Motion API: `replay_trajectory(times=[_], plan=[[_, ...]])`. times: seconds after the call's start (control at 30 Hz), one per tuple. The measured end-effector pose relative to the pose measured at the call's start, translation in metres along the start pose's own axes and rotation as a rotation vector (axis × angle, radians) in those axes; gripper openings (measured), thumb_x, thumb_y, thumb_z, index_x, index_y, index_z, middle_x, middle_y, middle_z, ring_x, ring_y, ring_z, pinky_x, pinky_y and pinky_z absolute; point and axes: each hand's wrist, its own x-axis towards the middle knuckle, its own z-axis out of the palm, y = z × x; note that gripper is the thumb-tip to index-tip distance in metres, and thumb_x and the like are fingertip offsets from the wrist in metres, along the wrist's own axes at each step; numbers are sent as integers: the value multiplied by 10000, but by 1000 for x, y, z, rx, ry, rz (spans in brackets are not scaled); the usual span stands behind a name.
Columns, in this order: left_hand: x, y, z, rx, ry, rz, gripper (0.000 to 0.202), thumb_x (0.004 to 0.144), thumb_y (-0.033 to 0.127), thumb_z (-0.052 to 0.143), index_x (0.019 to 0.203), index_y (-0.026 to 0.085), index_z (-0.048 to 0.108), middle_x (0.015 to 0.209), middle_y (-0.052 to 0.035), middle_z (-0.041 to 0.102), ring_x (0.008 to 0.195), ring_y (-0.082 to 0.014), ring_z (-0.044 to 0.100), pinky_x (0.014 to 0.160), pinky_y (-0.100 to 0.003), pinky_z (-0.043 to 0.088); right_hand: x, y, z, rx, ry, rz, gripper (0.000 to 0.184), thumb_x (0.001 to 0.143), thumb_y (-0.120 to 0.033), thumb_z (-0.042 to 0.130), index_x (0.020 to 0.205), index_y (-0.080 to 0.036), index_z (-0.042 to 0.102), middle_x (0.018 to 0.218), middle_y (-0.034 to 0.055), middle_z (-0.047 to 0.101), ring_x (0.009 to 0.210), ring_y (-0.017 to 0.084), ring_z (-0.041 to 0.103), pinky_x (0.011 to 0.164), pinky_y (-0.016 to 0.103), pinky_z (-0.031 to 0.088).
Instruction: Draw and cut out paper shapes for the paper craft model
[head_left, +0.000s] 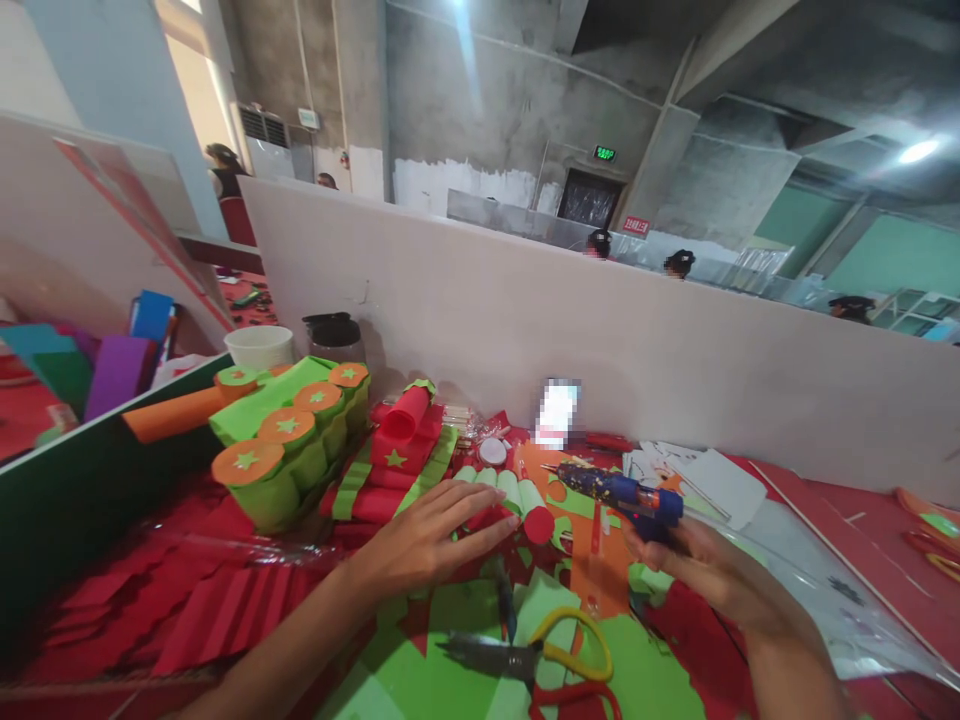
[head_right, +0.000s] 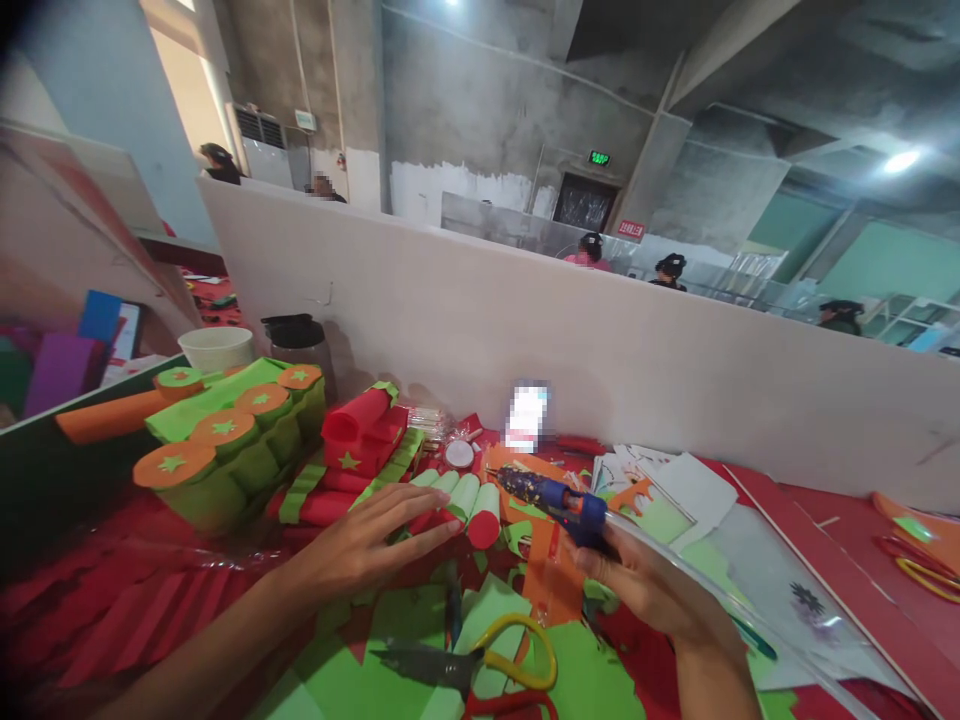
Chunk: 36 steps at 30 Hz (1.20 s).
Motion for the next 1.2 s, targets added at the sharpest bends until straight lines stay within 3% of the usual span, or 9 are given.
replay_trajectory(times=[0.2, 0.37, 0.6, 0.8, 0.97, 1.07, 1.2], plan=[[-1, 0, 2, 6, 5, -3, 526, 928, 93, 516, 1419, 261, 426, 1290, -118, 570, 1216, -256, 507, 1000, -437, 477, 14, -9, 16, -238, 151, 1, 370, 847, -566, 565, 908, -253, 753, 831, 42, 739, 846, 309, 654, 763, 381, 516], [0, 1, 1, 3, -5, -20, 544, 934, 92, 507, 1435, 276, 404, 1318, -123, 553, 1234, -259, 494, 1004, -442, 469, 20, -17, 30, -346, 251, -140, 286, 851, -518, 597, 941, -294, 749, 830, 45, 734, 919, 315, 652, 925, 446, 454], [0, 2, 0, -11, -3, -34, 557, 923, 92, 527, 1432, 281, 402, 1316, -126, 557, 1231, -259, 499, 981, -449, 495, 25, -27, 42, -560, 366, -358, 191, 813, -448, 660, 903, -299, 736, 807, 45, 718, 877, 297, 657, 696, 351, 508], [0, 2, -1, 2, 2, -36, 537, 914, 100, 551, 1405, 285, 434, 1302, -97, 564, 1222, -256, 498, 1000, -440, 480, 29, -27, 44, -593, 287, -333, 221, 850, -467, 603, 830, -284, 725, 835, 56, 698, 893, 285, 639, 691, 344, 496], [0, 2, -1, 7, -12, -32, 522, 931, 111, 531, 1412, 281, 420, 1313, -98, 560, 1237, -250, 485, 1003, -441, 474, 30, -39, 48, -580, 201, -358, 306, 905, -484, 535, 729, -245, 607, 764, 20, 621, 723, 204, 596, 672, 324, 481], [-1, 2, 0, 7, -6, -34, 517, 935, 108, 524, 1413, 278, 423, 1316, -98, 556, 1241, -245, 477, 1009, -445, 470, 31, -44, 50, -584, 206, -376, 357, 929, -483, 499, 681, -227, 518, 702, 2, 565, 629, 168, 552, 586, 287, 450], [-1, 1, 1, -7, 5, -25, 519, 932, 106, 525, 1415, 267, 426, 1315, -111, 551, 1253, -252, 466, 1015, -446, 464, 32, -43, 52, -597, 226, -403, 342, 917, -477, 518, 686, -226, 529, 694, 8, 580, 619, 169, 564, 571, 278, 453]])
